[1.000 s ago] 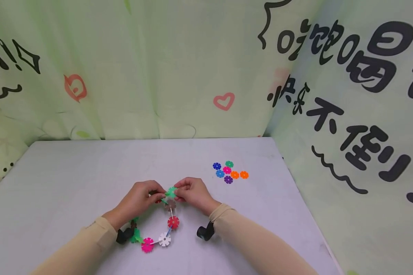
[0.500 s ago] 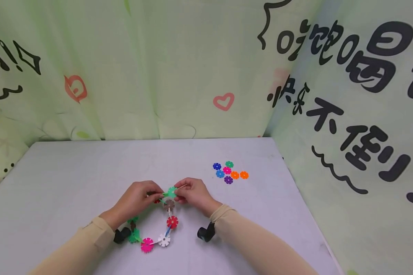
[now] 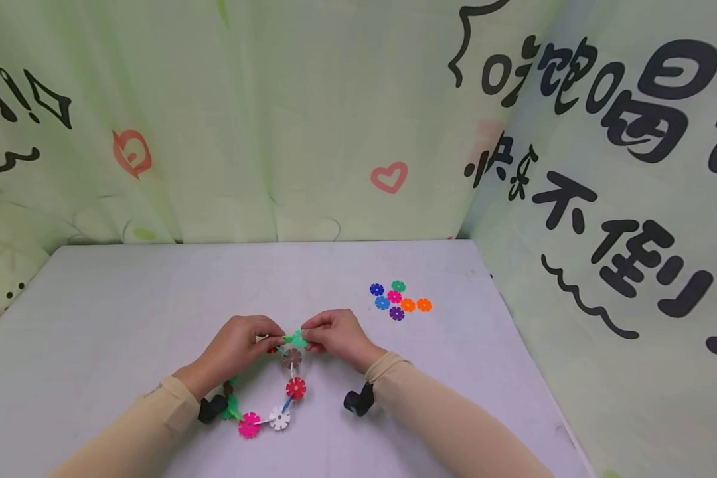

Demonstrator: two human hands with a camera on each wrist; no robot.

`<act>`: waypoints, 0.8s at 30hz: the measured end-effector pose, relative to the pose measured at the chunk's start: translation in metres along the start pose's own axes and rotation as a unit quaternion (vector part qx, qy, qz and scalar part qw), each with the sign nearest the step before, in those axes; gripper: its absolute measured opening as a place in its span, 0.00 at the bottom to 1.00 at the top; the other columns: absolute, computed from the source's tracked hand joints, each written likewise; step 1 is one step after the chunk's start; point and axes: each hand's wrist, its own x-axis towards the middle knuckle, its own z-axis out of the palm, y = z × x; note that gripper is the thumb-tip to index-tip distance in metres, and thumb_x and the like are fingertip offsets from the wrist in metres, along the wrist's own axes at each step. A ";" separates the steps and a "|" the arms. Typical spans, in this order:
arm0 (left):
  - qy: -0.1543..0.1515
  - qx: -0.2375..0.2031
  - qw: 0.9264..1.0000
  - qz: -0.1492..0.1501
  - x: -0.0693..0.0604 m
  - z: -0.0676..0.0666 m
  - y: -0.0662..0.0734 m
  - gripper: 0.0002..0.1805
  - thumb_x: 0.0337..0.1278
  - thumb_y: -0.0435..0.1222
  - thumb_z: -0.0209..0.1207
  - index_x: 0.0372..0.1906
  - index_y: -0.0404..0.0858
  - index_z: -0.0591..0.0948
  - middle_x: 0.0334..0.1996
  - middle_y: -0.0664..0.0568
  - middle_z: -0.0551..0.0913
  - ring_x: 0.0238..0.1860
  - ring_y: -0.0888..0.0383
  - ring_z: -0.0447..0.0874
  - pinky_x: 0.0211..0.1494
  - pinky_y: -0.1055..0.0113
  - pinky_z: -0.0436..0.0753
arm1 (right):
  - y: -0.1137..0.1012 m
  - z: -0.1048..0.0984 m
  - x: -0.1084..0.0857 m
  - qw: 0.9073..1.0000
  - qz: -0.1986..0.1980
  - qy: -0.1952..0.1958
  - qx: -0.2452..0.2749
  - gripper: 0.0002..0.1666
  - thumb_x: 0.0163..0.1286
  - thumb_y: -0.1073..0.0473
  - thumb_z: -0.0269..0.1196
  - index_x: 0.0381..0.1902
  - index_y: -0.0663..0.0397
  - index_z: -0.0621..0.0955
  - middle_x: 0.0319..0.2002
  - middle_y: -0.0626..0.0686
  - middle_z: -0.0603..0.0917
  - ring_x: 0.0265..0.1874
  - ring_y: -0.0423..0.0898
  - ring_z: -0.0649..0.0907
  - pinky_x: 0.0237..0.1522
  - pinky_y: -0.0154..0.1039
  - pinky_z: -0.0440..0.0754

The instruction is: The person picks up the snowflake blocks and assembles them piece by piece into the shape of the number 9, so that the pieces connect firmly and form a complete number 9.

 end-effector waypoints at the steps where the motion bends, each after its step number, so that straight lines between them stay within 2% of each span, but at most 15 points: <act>1: -0.002 -0.001 1.000 -0.001 0.000 0.000 0.000 0.03 0.56 0.32 0.70 0.33 0.44 0.89 0.29 0.66 0.83 0.30 0.69 0.79 0.37 0.68 0.80 | 0.000 0.000 0.000 1.000 0.001 0.003 -0.003 0.11 0.68 0.62 0.67 0.44 0.64 0.86 0.33 0.55 0.87 0.27 0.46 0.85 0.38 0.39 0.85; 6: -0.010 -0.008 1.000 -0.001 0.000 0.001 0.001 0.02 0.57 0.32 0.70 0.34 0.43 0.89 0.29 0.65 0.84 0.30 0.70 0.79 0.37 0.69 0.80 | -0.002 -0.003 0.001 1.000 0.004 0.010 -0.009 0.11 0.68 0.61 0.67 0.43 0.64 0.86 0.32 0.55 0.87 0.25 0.43 0.84 0.37 0.38 0.85; 12: -0.008 -0.002 1.000 0.016 0.001 0.003 0.000 0.02 0.60 0.34 0.68 0.34 0.41 0.89 0.30 0.64 0.84 0.30 0.69 0.78 0.36 0.70 0.80 | -0.004 -0.001 -0.001 1.000 0.007 0.000 -0.001 0.10 0.68 0.63 0.67 0.43 0.65 0.86 0.33 0.55 0.88 0.26 0.43 0.85 0.38 0.38 0.85; 19: 0.029 -0.004 0.999 0.036 0.001 0.004 -0.001 0.03 0.54 0.30 0.71 0.31 0.42 0.89 0.30 0.61 0.86 0.30 0.69 0.80 0.37 0.69 0.81 | -0.006 0.006 -0.002 0.999 0.013 0.024 0.017 0.10 0.66 0.64 0.69 0.42 0.66 0.87 0.32 0.56 0.88 0.24 0.42 0.85 0.36 0.37 0.85; 24: 0.056 0.014 0.997 0.048 0.001 0.007 -0.002 0.04 0.52 0.30 0.72 0.30 0.41 0.90 0.29 0.59 0.87 0.31 0.67 0.82 0.37 0.68 0.82 | -0.006 0.010 -0.001 0.999 0.011 0.034 0.022 0.09 0.65 0.65 0.69 0.41 0.67 0.86 0.32 0.56 0.87 0.24 0.42 0.85 0.35 0.37 0.85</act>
